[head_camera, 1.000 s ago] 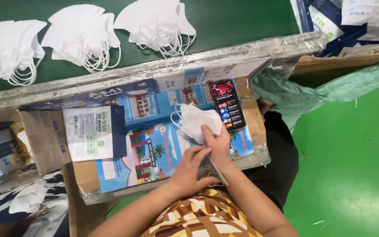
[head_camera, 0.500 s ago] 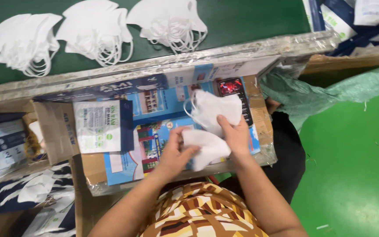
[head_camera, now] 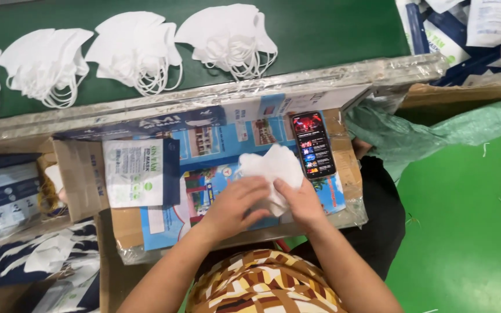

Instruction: The person takes white face masks from a conveyor belt, stacks them, and places them into plastic pouches by hand.

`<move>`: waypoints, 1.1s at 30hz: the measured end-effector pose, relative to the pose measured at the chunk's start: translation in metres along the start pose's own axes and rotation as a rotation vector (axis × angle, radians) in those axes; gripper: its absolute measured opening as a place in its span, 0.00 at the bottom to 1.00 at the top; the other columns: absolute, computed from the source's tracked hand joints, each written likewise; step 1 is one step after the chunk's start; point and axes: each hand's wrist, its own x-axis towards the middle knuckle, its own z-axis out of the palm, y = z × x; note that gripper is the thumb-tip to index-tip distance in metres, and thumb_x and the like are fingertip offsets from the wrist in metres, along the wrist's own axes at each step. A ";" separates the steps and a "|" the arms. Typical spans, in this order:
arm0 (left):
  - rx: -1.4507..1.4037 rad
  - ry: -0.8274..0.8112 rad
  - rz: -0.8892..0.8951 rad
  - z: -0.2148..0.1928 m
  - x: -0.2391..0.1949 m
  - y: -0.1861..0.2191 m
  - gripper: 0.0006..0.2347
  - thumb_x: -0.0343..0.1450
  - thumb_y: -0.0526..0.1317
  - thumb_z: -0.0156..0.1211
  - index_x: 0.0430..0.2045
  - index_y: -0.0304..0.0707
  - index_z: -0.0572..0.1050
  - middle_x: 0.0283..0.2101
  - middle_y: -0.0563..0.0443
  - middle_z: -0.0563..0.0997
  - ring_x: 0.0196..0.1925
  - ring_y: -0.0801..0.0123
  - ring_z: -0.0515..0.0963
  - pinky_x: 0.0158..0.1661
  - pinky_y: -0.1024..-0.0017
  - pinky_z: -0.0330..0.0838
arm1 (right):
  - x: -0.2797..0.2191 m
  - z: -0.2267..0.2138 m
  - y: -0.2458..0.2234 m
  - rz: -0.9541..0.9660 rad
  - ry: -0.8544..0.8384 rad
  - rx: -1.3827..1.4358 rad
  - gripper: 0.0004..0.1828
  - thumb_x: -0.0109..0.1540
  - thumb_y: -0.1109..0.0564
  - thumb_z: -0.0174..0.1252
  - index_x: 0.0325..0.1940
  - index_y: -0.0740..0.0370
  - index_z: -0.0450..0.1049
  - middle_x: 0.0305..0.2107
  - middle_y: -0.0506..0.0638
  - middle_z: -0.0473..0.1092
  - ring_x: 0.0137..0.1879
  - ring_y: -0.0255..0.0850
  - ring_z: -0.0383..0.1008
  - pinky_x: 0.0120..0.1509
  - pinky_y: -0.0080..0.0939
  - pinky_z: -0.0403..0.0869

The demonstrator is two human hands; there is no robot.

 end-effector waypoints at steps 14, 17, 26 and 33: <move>0.121 -0.175 -0.229 -0.015 0.012 -0.022 0.35 0.60 0.35 0.66 0.66 0.40 0.61 0.66 0.37 0.64 0.73 0.38 0.54 0.68 0.39 0.42 | 0.000 0.004 -0.011 -0.322 -0.154 -0.823 0.25 0.57 0.60 0.66 0.58 0.61 0.73 0.48 0.52 0.76 0.53 0.43 0.78 0.58 0.41 0.74; 0.363 0.130 -0.462 -0.045 -0.008 -0.043 0.27 0.63 0.32 0.61 0.61 0.41 0.70 0.60 0.37 0.68 0.65 0.42 0.62 0.64 0.46 0.55 | -0.013 -0.036 -0.041 -0.198 -0.243 -0.918 0.15 0.60 0.59 0.63 0.52 0.61 0.79 0.38 0.52 0.78 0.44 0.39 0.77 0.49 0.40 0.75; 0.668 0.119 -0.872 -0.054 -0.079 -0.122 0.17 0.67 0.33 0.57 0.51 0.27 0.74 0.47 0.34 0.73 0.49 0.43 0.74 0.46 0.54 0.73 | -0.007 -0.005 -0.052 -0.315 0.053 -1.029 0.15 0.62 0.53 0.64 0.53 0.56 0.80 0.38 0.54 0.78 0.41 0.46 0.81 0.46 0.44 0.76; 0.604 0.255 -0.950 -0.067 -0.063 -0.119 0.06 0.73 0.37 0.60 0.39 0.34 0.77 0.38 0.38 0.77 0.40 0.44 0.78 0.39 0.52 0.72 | 0.002 0.004 -0.024 -0.757 -0.084 -1.522 0.27 0.48 0.60 0.67 0.52 0.53 0.80 0.40 0.52 0.78 0.50 0.53 0.77 0.56 0.49 0.73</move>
